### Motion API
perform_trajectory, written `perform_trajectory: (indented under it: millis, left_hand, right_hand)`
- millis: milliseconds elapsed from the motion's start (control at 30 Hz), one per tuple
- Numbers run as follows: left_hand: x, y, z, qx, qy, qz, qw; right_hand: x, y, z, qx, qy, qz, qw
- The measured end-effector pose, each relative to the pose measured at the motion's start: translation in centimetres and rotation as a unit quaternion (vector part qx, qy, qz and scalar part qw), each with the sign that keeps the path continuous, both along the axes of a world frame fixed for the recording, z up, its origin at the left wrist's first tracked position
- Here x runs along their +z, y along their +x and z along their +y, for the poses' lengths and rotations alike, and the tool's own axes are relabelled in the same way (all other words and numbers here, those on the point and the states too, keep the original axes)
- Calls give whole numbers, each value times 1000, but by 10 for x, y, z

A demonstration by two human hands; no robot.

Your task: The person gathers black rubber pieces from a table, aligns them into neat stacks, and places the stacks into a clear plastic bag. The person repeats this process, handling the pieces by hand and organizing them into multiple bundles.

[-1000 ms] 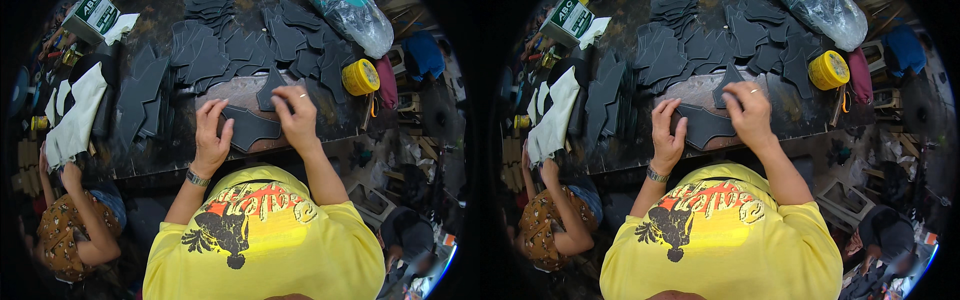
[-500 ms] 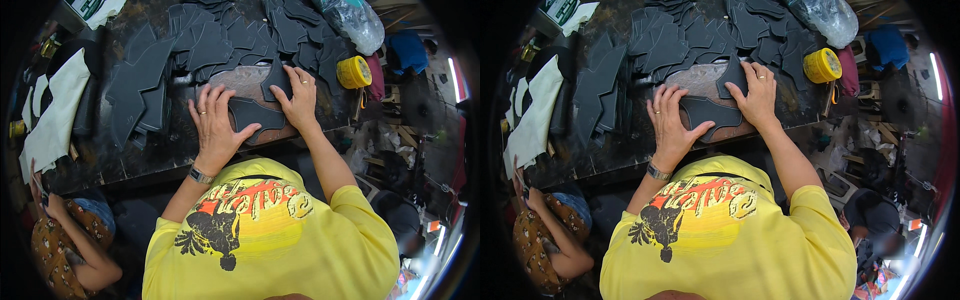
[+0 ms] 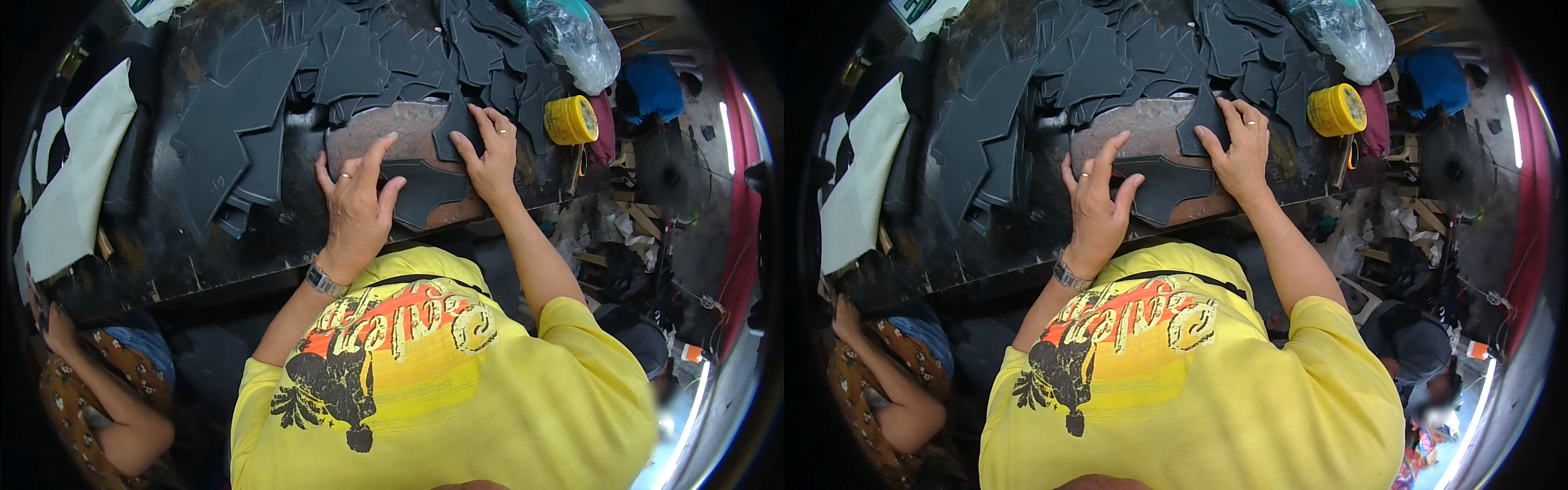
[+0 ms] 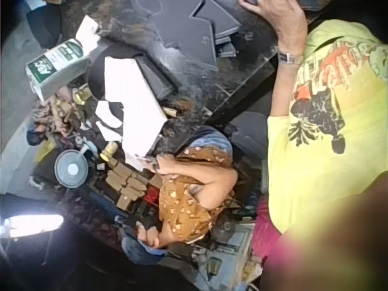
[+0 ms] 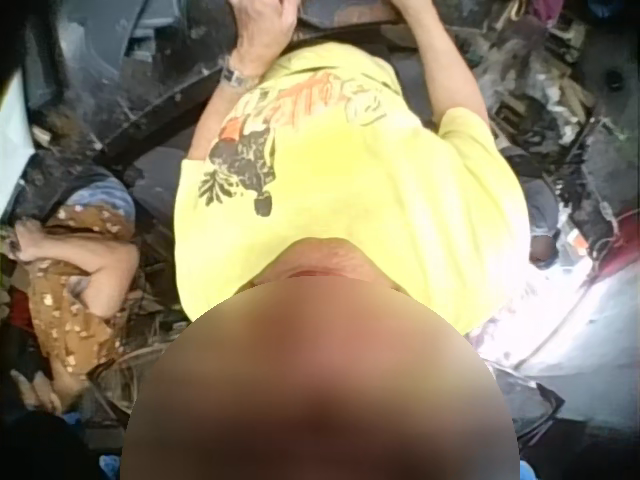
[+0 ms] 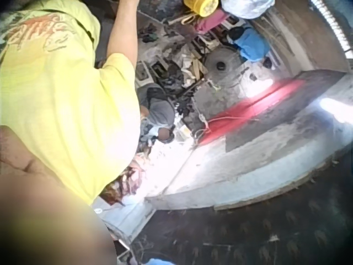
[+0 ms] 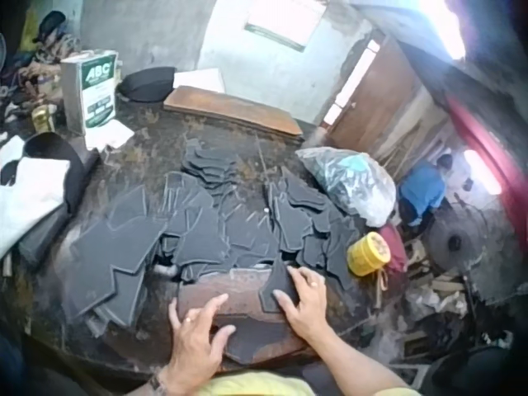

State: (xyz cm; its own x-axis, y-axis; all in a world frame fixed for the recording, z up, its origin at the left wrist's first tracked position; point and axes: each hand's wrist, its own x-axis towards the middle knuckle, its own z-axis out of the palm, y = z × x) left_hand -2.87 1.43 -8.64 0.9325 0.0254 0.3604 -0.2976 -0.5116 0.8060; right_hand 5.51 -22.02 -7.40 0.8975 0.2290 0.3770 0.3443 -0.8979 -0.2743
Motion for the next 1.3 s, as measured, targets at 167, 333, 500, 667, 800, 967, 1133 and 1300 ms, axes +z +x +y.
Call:
perform_trajectory:
  millis: [167,333,500,667,800,967,1133,1300]
  left_hand:
    - [-5,4,-1,30,-17,2,999]
    - [-6,5,-1,43,-45,-7,998]
    - [-2,5,-1,32,-44,-9,999]
    - [1,3,-3,33,-38,18,999]
    - [0,3,-5,37,-57,7,998]
    - [-5,5,-5,56,-73,8,996]
    - [-4,6,-4,64,-93,19,993]
    - [-3,6,-5,71,-75,14,995]
  right_hand:
    - [-2,3,-2,16,13,-6,1000]
    - [-4,5,-5,34,68,-9,997]
    - [-4,2,-7,68,200,-19,977]
    - [-3,-7,-10,131,217,-68,965]
    - [-2,-9,-12,102,314,29,943]
    - [-4,-7,-17,134,298,31,945]
    - [0,-6,-18,155,297,44,941]
    - [2,-6,-18,162,283,37,945]
